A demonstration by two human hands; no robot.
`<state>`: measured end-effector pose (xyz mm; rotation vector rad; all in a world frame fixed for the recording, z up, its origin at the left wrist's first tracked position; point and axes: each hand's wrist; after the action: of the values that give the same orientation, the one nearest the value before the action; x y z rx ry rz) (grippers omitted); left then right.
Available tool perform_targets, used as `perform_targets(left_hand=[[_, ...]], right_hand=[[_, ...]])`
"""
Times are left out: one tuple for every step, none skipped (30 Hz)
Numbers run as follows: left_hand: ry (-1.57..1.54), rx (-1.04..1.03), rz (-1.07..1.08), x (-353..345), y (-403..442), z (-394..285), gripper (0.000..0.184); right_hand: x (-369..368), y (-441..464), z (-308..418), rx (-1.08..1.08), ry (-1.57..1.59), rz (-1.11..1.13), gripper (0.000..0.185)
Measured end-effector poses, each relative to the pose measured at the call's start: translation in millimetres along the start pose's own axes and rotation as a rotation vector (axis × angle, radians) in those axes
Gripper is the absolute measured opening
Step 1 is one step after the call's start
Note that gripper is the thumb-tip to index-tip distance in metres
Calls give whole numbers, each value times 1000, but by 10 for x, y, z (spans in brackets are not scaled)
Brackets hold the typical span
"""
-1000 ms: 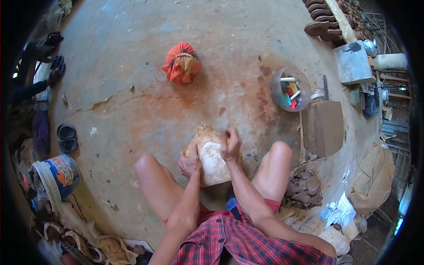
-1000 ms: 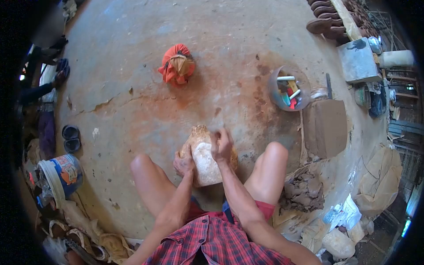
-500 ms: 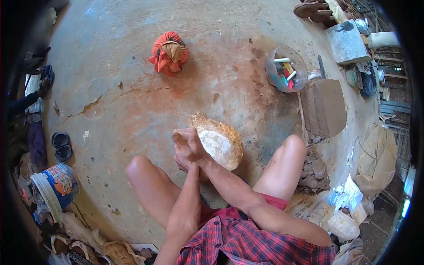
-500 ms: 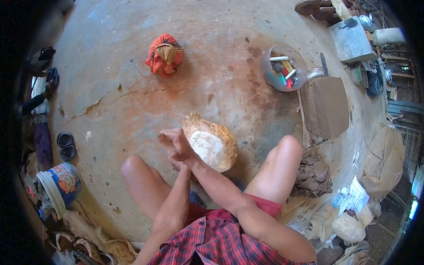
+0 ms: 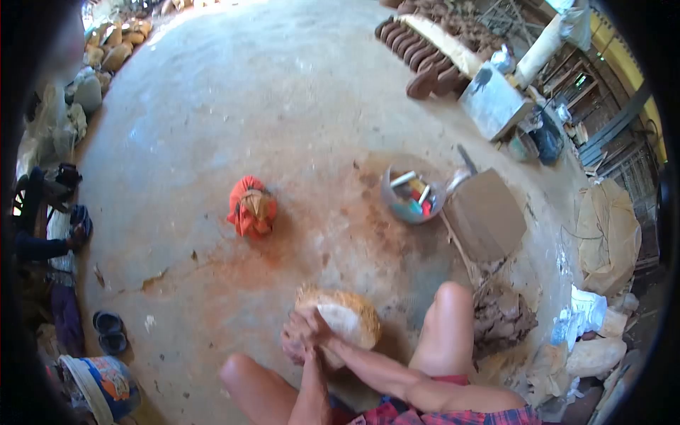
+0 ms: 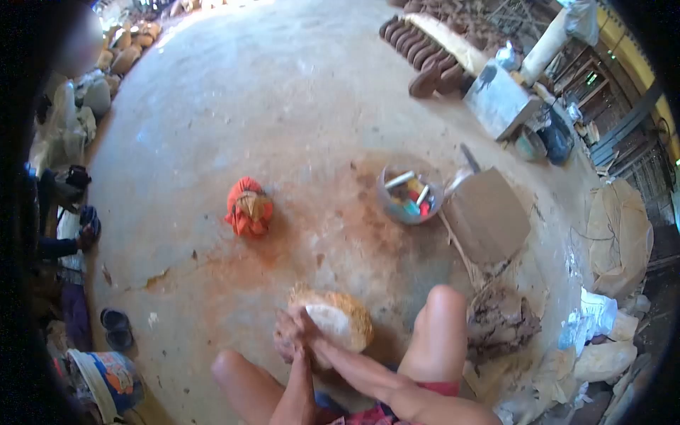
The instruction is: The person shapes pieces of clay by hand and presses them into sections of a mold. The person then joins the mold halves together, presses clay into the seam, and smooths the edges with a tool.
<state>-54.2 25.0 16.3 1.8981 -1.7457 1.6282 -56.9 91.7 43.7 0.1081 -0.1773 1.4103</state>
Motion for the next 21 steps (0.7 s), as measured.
perform_targets(left_hand=[[2, 18, 4, 15, -8, 4, 75], [-1, 27, 11, 41, -21, 5, 75], [-10, 42, 17, 79, -30, -12, 75], [-12, 55, 19, 111, -51, -25, 75], [-22, 71, 23, 155, -78, -27, 75], [-34, 89, 29, 189, -96, -36, 75], [-47, 111, 33, 245, -119, -60, 75], [-51, 131, 32, 294, -141, -88, 75], [-73, 164, 34, 346, -143, -136, 75], [-85, 195, 37, 388, -166, -169, 75], [-106, 227, 40, 435, -186, -209, 75], [-114, 228, 40, 460, -194, -231, 75], [-131, 227, 45, 487, -214, -276, 75], [-119, 206, 47, 472, -230, -258, 74], [-108, 185, 49, 458, -247, -240, 73], [-79, 143, 46, 425, -208, -226, 71], [-71, 147, 30, 371, -130, -140, 71], [-106, -49, 77, 308, -43, 10, 69], [-125, -238, 128, 262, 37, 217, 67], [-82, -210, 114, 172, 149, 450, 67], [-228, -268, 150, 55, 272, 679, 63]], right_hand=[[6, -3, -9, 5, -11, 31, 55], [37, 26, 20, 11, -27, 58, 56], [52, 42, 84, 25, -42, 88, 57], [61, 50, 9, 45, -66, 127, 57], [97, 95, 71, 74, -96, 176, 58], [136, 200, 123, 120, -140, 256, 59], [193, 333, 190, 169, -195, 336, 59], [284, 468, 306, 213, -256, 424, 60], [379, 580, 412, 240, -316, 497, 61], [514, 676, 569, 246, -384, 576, 61], [690, 710, 844, 238, -455, 611, 62], [868, 744, 1133, 233, -526, 647, 63], [1048, 815, 1421, 232, -674, 708, 65], [1135, 818, 1516, 233, -678, 708, 65], [1214, 827, 1576, 266, -634, 654, 66], [1261, 835, 1562, 304, -585, 598, 67], [1244, 804, 1482, 312, -568, 599, 67], [1193, 733, 1368, 340, -446, 544, 67], [1101, 622, 1232, 357, -310, 487, 67], [997, 502, 1141, 343, -258, 491, 67], [885, 387, 1045, 351, -157, 471, 65]])
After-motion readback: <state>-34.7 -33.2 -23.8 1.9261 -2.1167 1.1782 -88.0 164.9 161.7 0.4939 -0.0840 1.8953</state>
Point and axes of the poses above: each hand's wrist, its own y-axis towards the middle knuckle, its own x-axis out of the back of the hand, z = x × y, and after that the axes turned 2 degrees about y, right-handed
